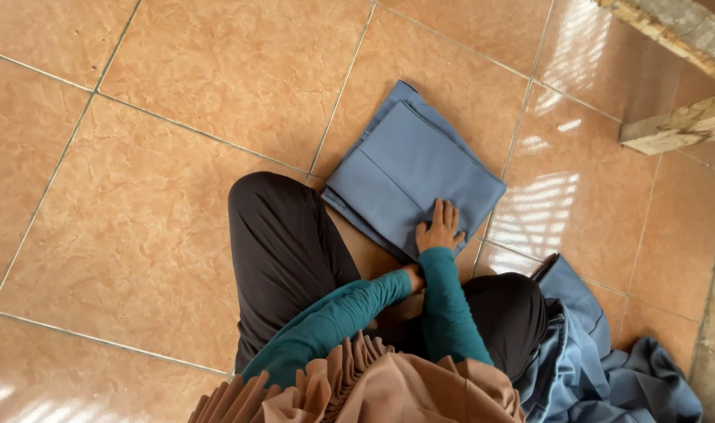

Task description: The person sits on a tiled floor and folds multiple pairs of gray trousers by hand. They smooth each pair, fold the legs together, then fold the garment into a compact rectangle and place it aside. The process repeats for several pairs.

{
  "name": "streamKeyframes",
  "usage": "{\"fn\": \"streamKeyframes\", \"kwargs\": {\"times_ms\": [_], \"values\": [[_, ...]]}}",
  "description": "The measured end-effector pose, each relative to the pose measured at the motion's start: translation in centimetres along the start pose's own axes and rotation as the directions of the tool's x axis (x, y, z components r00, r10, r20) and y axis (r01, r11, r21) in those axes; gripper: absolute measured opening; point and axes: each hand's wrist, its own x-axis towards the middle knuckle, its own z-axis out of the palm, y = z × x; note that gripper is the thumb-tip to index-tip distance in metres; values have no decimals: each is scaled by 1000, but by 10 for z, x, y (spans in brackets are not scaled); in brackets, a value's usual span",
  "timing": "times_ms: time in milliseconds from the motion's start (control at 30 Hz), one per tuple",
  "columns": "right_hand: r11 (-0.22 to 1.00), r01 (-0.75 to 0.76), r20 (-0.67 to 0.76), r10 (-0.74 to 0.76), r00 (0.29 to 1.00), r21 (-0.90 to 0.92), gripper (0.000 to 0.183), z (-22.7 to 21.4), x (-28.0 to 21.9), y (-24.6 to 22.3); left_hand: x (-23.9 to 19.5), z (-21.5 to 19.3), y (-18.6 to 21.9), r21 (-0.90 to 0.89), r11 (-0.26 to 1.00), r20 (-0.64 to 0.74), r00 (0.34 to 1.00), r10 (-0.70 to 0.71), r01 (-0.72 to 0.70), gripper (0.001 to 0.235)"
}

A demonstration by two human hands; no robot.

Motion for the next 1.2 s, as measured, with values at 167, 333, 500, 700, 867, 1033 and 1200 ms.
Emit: {"fn": "streamKeyframes", "kwargs": {"times_ms": [167, 333, 500, 700, 867, 1033, 1200], "values": [[997, 78, 69, -79, 994, 22, 84, -26, 26, 45, -34, -64, 33, 356, 914, -83, 968, 238, -194, 34], [993, 115, 105, -114, 988, -9, 85, -29, 31, 61, -19, -162, 32, 664, 747, -732, 224, 643, 25, 27], [994, 110, 63, -111, 992, 28, 82, -24, 31, 66, -8, -189, 25, 466, 880, -773, 529, 351, 97, 44], [985, 11, -62, 0, 998, 173, 64, -19, 25, 83, -125, -196, 104, 131, 990, -563, 818, 118, -53, 58], [987, -46, -13, 49, 999, 155, 62, -8, 36, 88, -35, -184, 23, 496, 856, -682, 676, 278, 148, 81], [996, -93, -101, 93, 990, 4, 60, -3, 30, 53, -12, -169, 64, 819, 573, -504, 513, 695, 29, 53], [879, 406, -514, -476, 714, -249, 53, 30, 22, -45, 9, -163, 50, 881, 446, -411, 723, 556, 158, 59]]}}
